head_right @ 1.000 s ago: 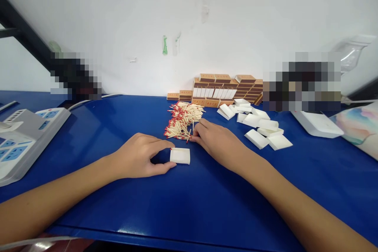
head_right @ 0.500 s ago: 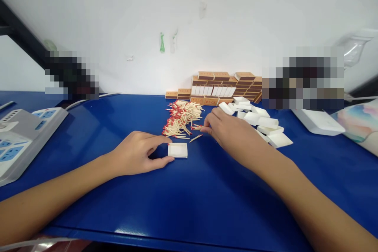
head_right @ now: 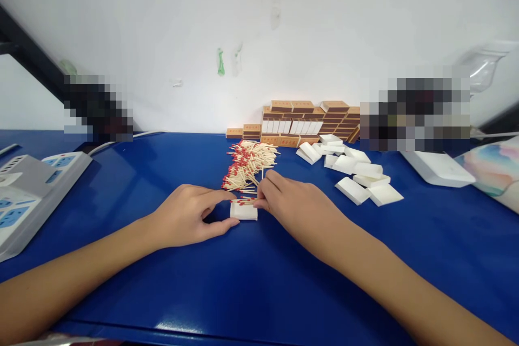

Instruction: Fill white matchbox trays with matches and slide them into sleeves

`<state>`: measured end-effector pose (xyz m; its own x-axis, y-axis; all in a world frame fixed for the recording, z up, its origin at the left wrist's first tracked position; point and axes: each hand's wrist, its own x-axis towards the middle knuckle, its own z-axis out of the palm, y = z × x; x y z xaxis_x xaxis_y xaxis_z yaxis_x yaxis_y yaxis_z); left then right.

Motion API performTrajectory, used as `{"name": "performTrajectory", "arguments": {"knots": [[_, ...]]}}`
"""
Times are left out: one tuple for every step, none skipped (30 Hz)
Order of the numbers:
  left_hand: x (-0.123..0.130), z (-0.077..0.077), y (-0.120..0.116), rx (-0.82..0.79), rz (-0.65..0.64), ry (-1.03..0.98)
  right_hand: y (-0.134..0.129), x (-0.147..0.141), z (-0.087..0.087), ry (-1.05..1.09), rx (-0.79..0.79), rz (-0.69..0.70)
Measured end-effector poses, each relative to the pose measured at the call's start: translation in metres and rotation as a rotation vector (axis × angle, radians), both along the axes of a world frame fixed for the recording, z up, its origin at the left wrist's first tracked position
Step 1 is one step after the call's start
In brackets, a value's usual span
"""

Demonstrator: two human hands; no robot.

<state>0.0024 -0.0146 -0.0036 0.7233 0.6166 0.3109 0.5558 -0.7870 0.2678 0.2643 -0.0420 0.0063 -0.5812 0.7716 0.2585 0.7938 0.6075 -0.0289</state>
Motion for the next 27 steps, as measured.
{"name": "performTrajectory", "arguments": {"knots": [[0.0,0.0,0.0,0.004,0.001,-0.004,-0.001,-0.001,-0.001,-0.014,0.011,0.008],[0.0,0.0,-0.001,0.009,0.0,-0.011,-0.003,-0.002,-0.002,-0.025,0.019,0.016],[0.0,0.0,-0.001,0.012,-0.001,-0.019,-0.004,-0.004,-0.003,-0.033,0.027,0.024],[0.0,0.0,-0.002,0.011,-0.004,-0.025,-0.005,-0.005,-0.004,-0.041,0.037,0.032],[0.0,0.0,-0.002,0.009,-0.009,-0.029,-0.006,-0.006,-0.006,-0.051,0.045,0.043],[0.0,0.0,-0.002,0.004,-0.014,-0.03,-0.006,-0.008,-0.007,-0.064,0.051,0.056],[0.0,-0.001,-0.003,-0.001,-0.018,-0.03,-0.007,-0.009,-0.009,-0.076,0.059,0.067],[0.0,-0.001,-0.003,-0.004,-0.022,-0.029,-0.007,-0.01,-0.01,-0.088,0.063,0.075],[0.0,-0.001,-0.003,-0.005,-0.025,-0.027,-0.007,-0.011,-0.012,-0.099,0.062,0.081],[0.0,-0.001,-0.003,-0.006,-0.027,-0.026,-0.006,-0.012,-0.012,-0.11,0.057,0.086],[0.0,-0.001,-0.003,-0.006,-0.029,-0.024,-0.006,-0.012,-0.013,-0.116,0.053,0.09],[0.001,-0.001,-0.003,-0.005,-0.029,-0.025,-0.006,-0.012,-0.013,-0.117,0.049,0.091],[0.001,-0.001,-0.003,-0.004,-0.03,-0.026,-0.006,-0.012,-0.013,-0.114,0.039,0.091],[0.002,-0.001,-0.003,-0.003,-0.029,-0.026,-0.006,-0.012,-0.012,-0.107,0.027,0.09],[0.002,-0.001,-0.003,-0.001,-0.028,-0.027,-0.006,-0.011,-0.011,-0.097,0.013,0.089],[0.002,-0.001,-0.004,0.0,-0.028,-0.029,-0.006,-0.011,-0.01,-0.083,0.002,0.091],[0.003,-0.001,-0.004,0.0,-0.031,-0.03,-0.007,-0.011,-0.009,-0.068,-0.004,0.095],[0.003,-0.001,-0.004,0.0,-0.033,-0.031,-0.007,-0.011,-0.009,-0.054,-0.004,0.102],[0.003,-0.001,-0.004,-0.001,-0.036,-0.031,-0.008,-0.012,-0.008,-0.039,0.003,0.106],[0.003,-0.001,-0.004,-0.002,-0.036,-0.032,-0.008,-0.013,-0.008,-0.022,0.01,0.106],[0.003,-0.002,-0.004,-0.005,-0.037,-0.034,-0.008,-0.014,-0.007,-0.003,0.016,0.103],[0.003,-0.002,-0.004,-0.007,-0.035,-0.035,-0.009,-0.016,-0.007,0.016,0.015,0.098],[0.002,-0.002,-0.004,-0.009,-0.032,-0.038,-0.009,-0.017,-0.007,0.034,0.006,0.095],[0.002,-0.001,-0.004,-0.01,-0.031,-0.041,-0.01,-0.018,-0.007,0.051,-0.006,0.097],[0.002,-0.001,-0.004,-0.011,-0.03,-0.043,-0.01,-0.019,-0.007,0.067,-0.021,0.101],[0.002,-0.001,-0.004,-0.011,-0.031,-0.043,-0.01,-0.019,-0.006,0.081,-0.036,0.108],[0.001,-0.001,-0.005,-0.013,-0.031,-0.042,-0.01,-0.019,-0.006,0.094,-0.047,0.112]]}}
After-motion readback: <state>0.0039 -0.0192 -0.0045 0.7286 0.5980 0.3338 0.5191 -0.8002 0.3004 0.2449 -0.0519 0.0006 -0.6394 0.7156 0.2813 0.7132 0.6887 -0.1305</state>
